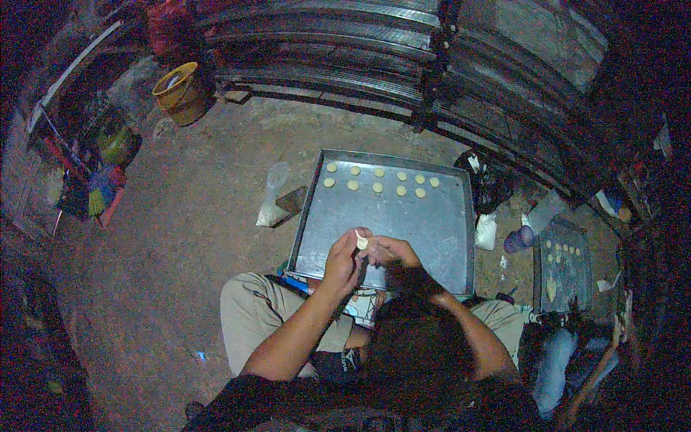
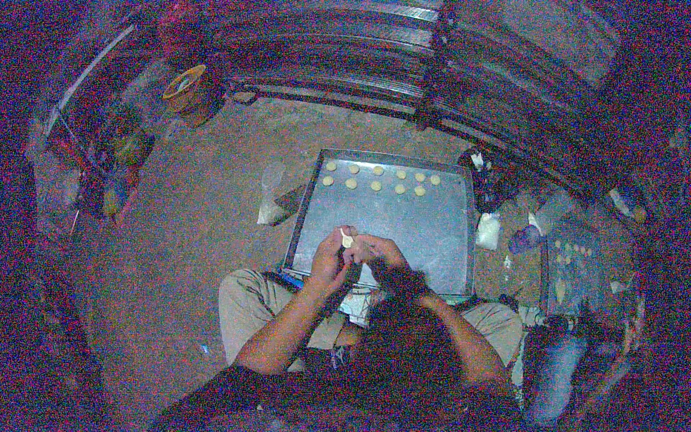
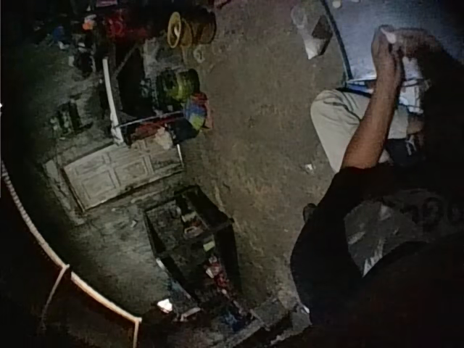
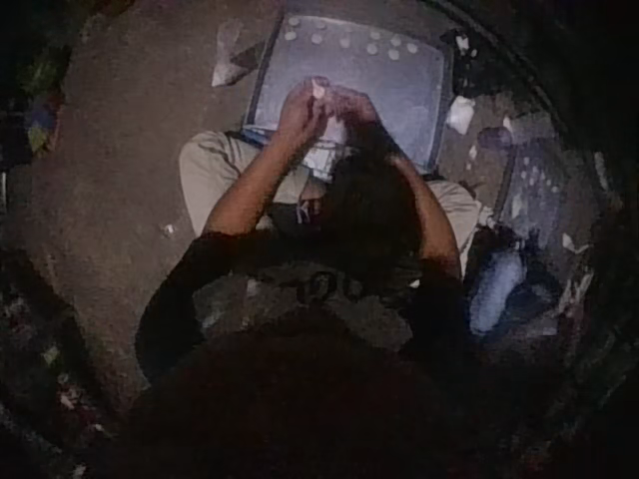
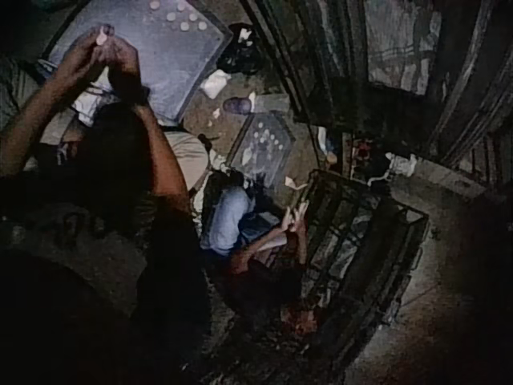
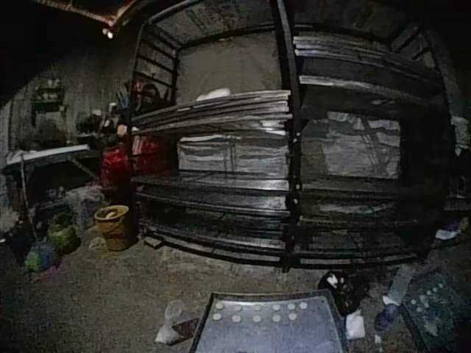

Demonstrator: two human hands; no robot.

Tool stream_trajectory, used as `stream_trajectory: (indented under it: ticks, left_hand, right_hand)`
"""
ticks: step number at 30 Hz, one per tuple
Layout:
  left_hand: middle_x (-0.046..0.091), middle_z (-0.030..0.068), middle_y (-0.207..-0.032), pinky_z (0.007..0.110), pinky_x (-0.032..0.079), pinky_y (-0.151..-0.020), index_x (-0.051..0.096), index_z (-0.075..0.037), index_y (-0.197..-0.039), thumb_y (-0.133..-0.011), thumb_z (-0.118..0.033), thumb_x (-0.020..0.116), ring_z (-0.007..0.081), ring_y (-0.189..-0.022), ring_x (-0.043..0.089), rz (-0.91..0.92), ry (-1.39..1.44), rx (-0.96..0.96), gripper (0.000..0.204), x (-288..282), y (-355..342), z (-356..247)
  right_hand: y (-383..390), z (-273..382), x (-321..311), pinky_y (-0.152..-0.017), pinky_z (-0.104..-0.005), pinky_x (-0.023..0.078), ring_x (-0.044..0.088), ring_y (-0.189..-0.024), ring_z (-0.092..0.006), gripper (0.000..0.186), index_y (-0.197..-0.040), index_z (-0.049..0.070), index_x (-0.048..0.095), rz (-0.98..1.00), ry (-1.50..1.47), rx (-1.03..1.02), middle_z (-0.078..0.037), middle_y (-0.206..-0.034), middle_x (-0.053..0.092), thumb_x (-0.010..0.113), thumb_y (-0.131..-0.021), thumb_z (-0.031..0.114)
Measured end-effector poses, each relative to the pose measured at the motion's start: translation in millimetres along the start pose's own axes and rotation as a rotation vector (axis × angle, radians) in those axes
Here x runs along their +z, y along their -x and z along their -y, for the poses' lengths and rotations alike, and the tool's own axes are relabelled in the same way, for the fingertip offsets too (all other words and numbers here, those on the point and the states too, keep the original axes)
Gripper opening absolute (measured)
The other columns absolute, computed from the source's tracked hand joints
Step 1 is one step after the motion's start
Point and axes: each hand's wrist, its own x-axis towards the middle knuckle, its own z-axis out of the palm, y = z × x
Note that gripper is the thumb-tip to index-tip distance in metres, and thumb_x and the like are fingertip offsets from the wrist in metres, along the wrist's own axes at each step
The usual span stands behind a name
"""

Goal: The person forms small dough rounds by hand and places them onto a metal tray.

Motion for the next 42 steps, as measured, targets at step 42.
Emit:
stream_trajectory:
  ticks: [42]
  left_hand:
    - [0.058,0.0091,-0.126,0.03,0.046,-0.094,0.053,-0.003,-0.133,-0.103,-0.032,0.049,0.0176,-0.114,0.055,0.044,-0.831,0.176,0.041,39,11,-7]
  right_hand:
    - [-14,-8,-16,-0.074,-0.0369,0.051,0.065,-0.076,-0.0215,0.049,-0.101,0.0,0.069,-0.115,0.262,0.106,-0.012,-0.081,0.068,0.046,-0.1,0.044]
